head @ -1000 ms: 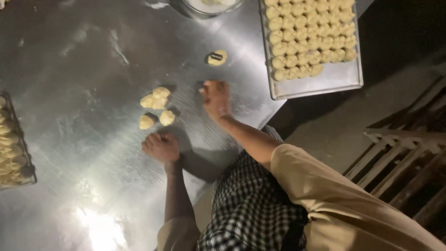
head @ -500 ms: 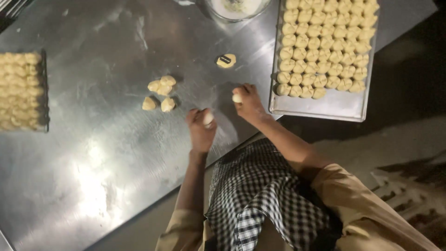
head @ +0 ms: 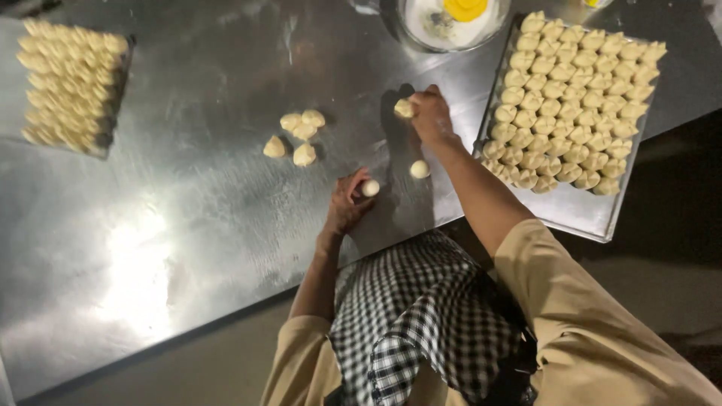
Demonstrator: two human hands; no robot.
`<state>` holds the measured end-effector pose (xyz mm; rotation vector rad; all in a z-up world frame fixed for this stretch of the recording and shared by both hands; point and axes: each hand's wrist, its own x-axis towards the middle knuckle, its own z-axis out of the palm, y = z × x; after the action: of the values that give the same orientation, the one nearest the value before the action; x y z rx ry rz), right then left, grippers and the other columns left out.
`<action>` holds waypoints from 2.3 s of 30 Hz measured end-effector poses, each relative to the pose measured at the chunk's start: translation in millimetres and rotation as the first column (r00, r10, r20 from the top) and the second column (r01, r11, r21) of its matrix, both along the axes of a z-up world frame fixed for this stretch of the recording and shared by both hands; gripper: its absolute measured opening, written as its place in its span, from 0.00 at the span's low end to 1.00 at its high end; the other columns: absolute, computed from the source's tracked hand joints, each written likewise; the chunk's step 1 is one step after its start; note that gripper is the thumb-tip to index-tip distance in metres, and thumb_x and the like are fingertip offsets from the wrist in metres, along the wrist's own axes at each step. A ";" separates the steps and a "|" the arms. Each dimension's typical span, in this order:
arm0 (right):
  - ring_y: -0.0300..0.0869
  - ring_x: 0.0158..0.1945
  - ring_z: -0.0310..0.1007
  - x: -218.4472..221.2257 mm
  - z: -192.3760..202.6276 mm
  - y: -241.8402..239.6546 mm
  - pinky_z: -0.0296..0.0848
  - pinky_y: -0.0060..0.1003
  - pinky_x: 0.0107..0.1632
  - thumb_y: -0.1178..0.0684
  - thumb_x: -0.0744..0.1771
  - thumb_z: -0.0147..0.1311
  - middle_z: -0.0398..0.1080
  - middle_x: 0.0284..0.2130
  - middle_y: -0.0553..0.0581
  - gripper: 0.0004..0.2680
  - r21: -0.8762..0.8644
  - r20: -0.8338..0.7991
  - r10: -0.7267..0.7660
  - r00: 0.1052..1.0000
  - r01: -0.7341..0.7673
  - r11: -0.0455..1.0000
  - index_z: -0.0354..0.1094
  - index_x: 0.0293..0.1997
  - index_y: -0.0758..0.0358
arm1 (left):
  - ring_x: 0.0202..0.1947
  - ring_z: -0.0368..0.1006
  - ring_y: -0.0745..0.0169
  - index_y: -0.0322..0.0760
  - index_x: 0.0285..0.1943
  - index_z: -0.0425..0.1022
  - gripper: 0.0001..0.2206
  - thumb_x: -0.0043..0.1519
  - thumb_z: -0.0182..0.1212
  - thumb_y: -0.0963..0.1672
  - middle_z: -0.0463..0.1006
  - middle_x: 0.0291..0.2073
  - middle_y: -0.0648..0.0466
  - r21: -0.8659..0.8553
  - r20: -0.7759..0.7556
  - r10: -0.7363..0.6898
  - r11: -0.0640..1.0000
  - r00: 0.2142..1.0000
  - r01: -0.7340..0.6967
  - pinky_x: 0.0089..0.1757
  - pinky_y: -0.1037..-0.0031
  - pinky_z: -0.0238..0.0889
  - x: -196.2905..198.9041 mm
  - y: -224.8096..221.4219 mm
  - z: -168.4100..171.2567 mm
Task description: Shaping small pieces of dough into balls and placing them on a tray.
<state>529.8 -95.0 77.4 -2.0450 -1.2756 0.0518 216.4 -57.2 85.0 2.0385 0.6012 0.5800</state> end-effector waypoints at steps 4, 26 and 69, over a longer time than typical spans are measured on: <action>0.55 0.44 0.75 -53.6 51.1 -28.2 0.74 0.46 0.46 0.65 0.67 0.56 0.71 0.40 0.63 0.05 0.099 -0.104 0.015 0.994 -0.005 0.995 0.75 0.45 0.64 | 0.48 0.72 0.52 0.43 0.71 0.68 0.33 0.53 0.74 0.41 0.78 0.54 0.50 -0.095 0.040 -0.001 0.995 0.999 0.005 0.45 0.68 0.72 -2.5 1.6 -15.5; 0.52 0.35 0.75 -170.4 67.3 -97.5 0.71 0.42 0.34 0.67 0.65 0.60 0.69 0.37 0.61 0.07 -0.046 -0.011 0.213 0.977 -0.213 0.976 0.72 0.45 0.67 | 0.53 0.71 0.43 0.44 0.80 0.54 0.45 0.50 0.70 0.36 0.76 0.56 0.46 -0.061 0.032 -0.037 0.997 0.999 0.039 0.51 0.60 0.72 -9.0 14.1 -4.0; 0.53 0.34 0.72 -99.7 62.4 -121.7 0.72 0.44 0.34 0.67 0.63 0.59 0.68 0.35 0.63 0.09 0.078 -0.013 -0.042 0.999 0.043 0.996 0.72 0.45 0.67 | 0.54 0.76 0.38 0.55 0.84 0.35 0.49 0.59 0.65 0.35 0.80 0.52 0.43 -0.112 -0.142 -0.429 0.902 0.892 0.416 0.54 0.58 0.69 134.9 7.9 -11.0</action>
<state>430.0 -216.6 139.9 -2.0014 -1.2086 -0.0056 351.3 -49.3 74.0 2.0686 0.2492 0.1277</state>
